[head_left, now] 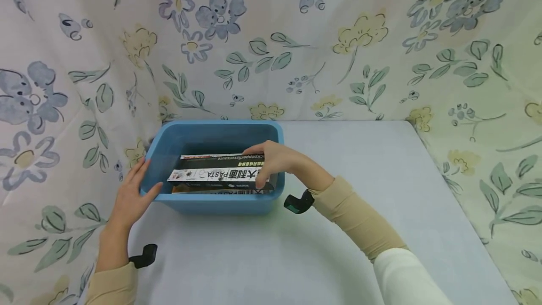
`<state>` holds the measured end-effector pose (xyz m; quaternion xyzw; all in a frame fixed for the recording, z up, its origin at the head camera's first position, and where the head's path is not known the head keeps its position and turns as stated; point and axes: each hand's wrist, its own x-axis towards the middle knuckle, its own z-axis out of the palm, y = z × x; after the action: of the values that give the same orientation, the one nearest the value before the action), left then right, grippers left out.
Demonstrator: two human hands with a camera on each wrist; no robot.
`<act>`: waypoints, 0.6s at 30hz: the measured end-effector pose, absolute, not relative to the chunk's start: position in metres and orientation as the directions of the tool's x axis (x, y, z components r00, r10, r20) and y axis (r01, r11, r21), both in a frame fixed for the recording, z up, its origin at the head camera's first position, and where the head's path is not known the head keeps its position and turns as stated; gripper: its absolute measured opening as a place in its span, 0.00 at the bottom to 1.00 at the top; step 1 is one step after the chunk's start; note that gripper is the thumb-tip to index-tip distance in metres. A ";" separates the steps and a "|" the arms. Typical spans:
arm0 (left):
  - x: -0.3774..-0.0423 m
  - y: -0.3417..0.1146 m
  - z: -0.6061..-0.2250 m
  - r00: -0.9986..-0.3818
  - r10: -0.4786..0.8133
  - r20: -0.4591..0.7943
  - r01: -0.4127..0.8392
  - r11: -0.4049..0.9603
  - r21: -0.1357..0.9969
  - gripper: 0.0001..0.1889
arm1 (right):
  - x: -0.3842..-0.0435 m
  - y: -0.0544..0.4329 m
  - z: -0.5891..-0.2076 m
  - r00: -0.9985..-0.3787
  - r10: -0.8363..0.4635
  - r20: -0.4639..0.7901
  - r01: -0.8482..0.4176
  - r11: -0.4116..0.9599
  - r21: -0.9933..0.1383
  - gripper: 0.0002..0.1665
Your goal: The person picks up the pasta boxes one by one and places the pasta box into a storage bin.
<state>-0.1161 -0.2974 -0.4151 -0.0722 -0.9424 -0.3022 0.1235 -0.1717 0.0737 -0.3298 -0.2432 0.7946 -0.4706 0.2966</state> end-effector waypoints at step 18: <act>-0.116 -0.295 -0.417 -0.961 0.034 0.273 0.184 0.818 0.545 0.36 | -0.176 0.043 -0.322 -0.675 -0.658 -0.333 -0.296 0.656 -0.695 0.55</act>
<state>-0.1157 -0.2948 -0.4166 -0.0579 -0.9449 -0.2964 0.1266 -0.1757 0.0425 -0.3220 -0.2768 0.8614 -0.3092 0.2928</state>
